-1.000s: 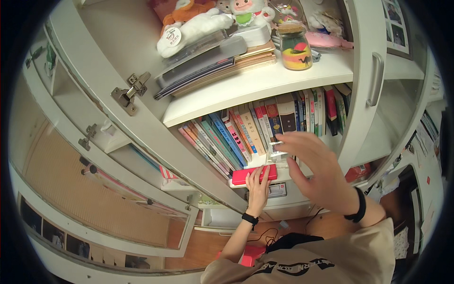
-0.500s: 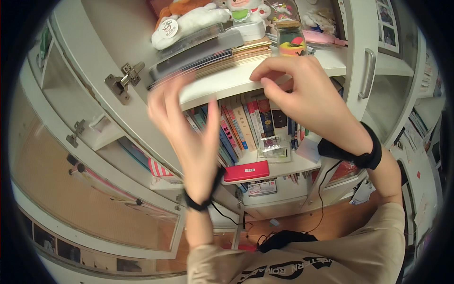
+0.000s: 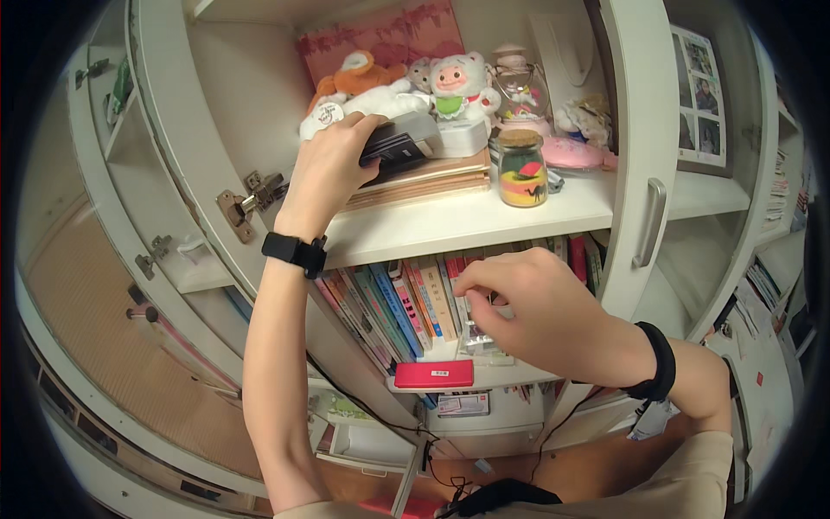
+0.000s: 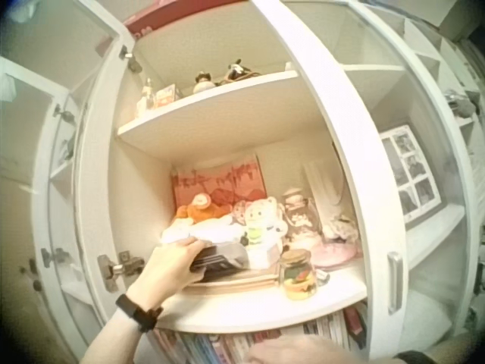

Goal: The person organizes notebooks, a small box, and other stationary items on several white bookshelf levels by hand.

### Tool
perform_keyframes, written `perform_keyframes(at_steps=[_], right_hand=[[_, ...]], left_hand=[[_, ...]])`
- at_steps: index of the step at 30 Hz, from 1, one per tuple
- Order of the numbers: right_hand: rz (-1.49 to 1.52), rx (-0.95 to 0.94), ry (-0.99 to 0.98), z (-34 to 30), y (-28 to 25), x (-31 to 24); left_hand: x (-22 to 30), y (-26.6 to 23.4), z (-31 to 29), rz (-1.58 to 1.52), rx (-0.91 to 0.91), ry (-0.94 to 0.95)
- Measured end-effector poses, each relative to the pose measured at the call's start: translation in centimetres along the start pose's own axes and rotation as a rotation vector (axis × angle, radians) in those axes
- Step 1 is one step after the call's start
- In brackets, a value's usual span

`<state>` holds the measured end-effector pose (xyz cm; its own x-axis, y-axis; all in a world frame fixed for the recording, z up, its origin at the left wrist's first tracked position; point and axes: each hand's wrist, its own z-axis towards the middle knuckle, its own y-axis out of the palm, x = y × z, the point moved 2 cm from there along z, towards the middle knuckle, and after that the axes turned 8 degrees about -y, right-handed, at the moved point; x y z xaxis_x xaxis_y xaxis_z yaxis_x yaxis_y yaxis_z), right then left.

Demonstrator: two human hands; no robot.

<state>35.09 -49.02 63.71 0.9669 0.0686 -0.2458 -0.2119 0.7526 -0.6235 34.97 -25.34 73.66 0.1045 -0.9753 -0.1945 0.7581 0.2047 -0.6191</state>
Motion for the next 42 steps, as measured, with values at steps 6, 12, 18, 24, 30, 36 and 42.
perform_keyframes(at_steps=[6, 12, 18, 24, 30, 36, 42], right_hand=[[-0.24, -0.158, -0.243, 3.7, -1.4, -0.5], [-0.674, -0.278, -0.327, 11.5, -1.2, 1.7], [-1.012, -0.32, -0.319, 14.0, 4.5, 6.5], [-1.097, -0.273, -0.334, 13.8, 5.4, 7.6], [-0.943, -0.253, -0.349, 14.1, 3.9, 7.7], [-0.984, -0.178, -0.463, 13.9, 4.8, 7.0], [-1.084, -0.223, -0.706, 13.6, 4.5, 7.6]], left_hand=[[-0.6, -0.2, 2.4, 0.066, -0.146, 0.106], [-1.4, 0.2, 3.5, 0.173, -0.113, 0.203], [-1.6, 0.6, 3.1, 0.221, -0.105, 0.255], [-1.8, 0.7, 2.3, 0.196, -0.013, 0.257], [-1.9, 0.5, 2.4, 0.194, -0.012, 0.223], [-2.0, 0.6, 3.3, 0.21, 0.011, 0.217], [-2.2, 0.5, 4.2, 0.217, -0.055, 0.232]])
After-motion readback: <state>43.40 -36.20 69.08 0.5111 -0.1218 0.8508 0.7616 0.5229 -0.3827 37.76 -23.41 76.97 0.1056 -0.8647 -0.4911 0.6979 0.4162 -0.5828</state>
